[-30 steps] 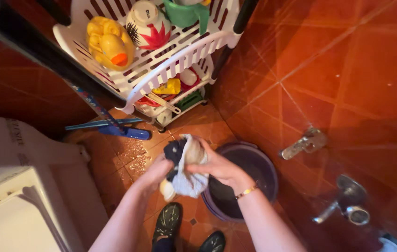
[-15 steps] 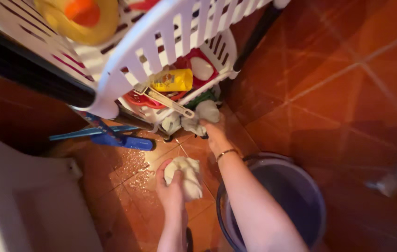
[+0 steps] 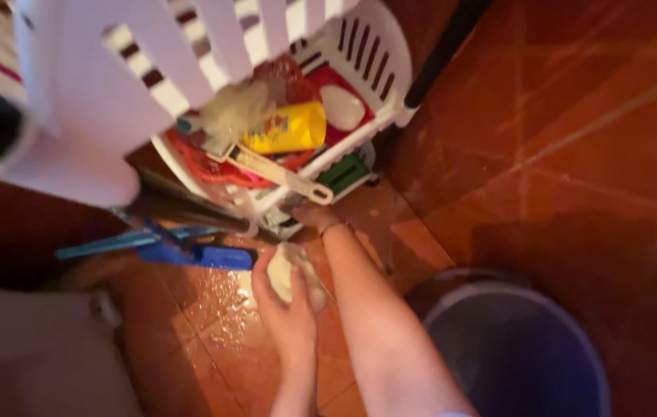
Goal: The person cleans a sink and surrounding bathroom fixtures using a cloth and soapy water, wiping the sink basin, the faucet, and the nearby shelving unit.
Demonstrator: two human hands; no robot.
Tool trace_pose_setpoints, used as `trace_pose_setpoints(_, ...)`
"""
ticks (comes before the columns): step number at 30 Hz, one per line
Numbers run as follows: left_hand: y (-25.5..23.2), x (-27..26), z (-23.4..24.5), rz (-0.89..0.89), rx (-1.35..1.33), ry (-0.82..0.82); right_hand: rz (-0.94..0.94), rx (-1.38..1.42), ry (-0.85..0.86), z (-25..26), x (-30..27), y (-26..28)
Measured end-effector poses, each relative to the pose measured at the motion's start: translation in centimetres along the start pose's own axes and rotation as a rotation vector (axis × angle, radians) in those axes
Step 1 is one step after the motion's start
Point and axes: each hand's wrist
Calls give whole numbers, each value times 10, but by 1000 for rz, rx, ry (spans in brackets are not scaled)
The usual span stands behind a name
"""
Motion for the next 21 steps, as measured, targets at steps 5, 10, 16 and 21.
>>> trace_pose_setpoints(5, -13, -16, 6, -198, 144, 46, 11, 14, -68, 68, -60, 114)
trace_pose_setpoints(10, -30, -67, 10, -184, 144, 114, -83, 276, -155, 138, -201, 188)
trace_pose_setpoints(16, -95, -144, 14, -174, 145, 283, -294, 702, -346, 223, -319, 246)
trace_pose_setpoints(21, -158, -215, -12, -205, 119, 441, -311, 673, -554, 308, -388, 292)
Point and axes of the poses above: each hand's wrist, its own x-axis towards the middle knuckle, its own z-axis out of the back of the hand, y = z × x, and after that the axes turned 1 degree about x, right-handed
